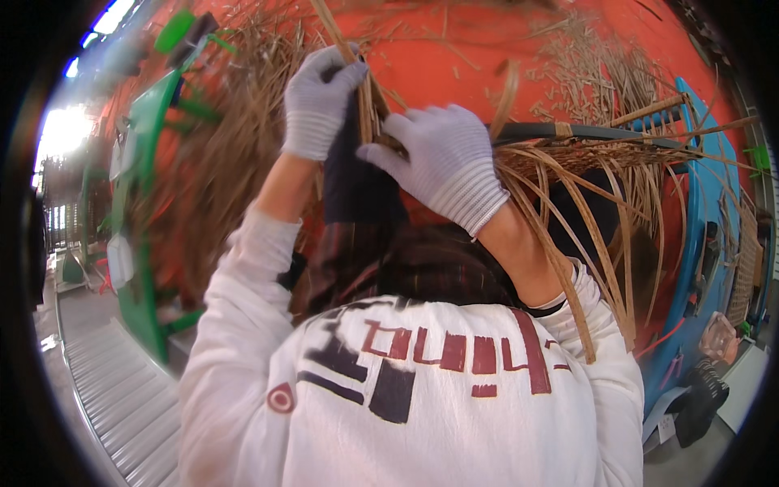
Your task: Assembling a bamboo furniture frame by weaving and stapling strips together.
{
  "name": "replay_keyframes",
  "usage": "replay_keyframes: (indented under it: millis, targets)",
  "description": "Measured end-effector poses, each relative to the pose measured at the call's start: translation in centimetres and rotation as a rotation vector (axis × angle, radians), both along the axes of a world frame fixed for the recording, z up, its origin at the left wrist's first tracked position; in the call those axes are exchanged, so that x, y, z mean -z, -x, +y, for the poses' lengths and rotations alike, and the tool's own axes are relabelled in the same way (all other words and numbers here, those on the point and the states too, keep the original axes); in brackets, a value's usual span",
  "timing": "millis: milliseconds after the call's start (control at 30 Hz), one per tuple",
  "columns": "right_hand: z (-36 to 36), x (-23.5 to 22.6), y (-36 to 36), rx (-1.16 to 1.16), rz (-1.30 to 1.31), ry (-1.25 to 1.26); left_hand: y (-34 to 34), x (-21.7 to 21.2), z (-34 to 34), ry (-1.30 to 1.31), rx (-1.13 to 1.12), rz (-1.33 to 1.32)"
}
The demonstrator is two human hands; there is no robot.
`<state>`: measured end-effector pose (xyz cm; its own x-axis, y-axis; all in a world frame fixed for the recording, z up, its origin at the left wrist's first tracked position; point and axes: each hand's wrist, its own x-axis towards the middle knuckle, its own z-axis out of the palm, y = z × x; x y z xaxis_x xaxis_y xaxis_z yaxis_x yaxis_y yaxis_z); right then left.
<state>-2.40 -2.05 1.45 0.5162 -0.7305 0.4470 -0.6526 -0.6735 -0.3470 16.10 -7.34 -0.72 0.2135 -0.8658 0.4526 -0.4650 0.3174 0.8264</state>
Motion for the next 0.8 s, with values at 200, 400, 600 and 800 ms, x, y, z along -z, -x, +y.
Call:
replay_keyframes:
  millis: [200, 400, 600, 800]
  targets:
    - [-0.1, 0.3, 0.0, 0.003, -0.002, 0.018, -0.5, -0.3, 0.1, -0.138, 0.091, 0.148]
    - [0.1, 0.3, -0.3, -0.008, -0.074, 0.021, -0.7, -0.9, 0.1, -0.142, 0.083, -0.003]
    - [0.6, 0.3, -0.5, -0.033, -0.047, 0.133, -0.9, -1.3, -0.2, -0.053, 0.084, -0.077]
    - [0.5, -0.5, -0.8, -0.021, 0.003, 0.065, -0.9, -2.2, 0.6, -0.114, 0.053, -0.166]
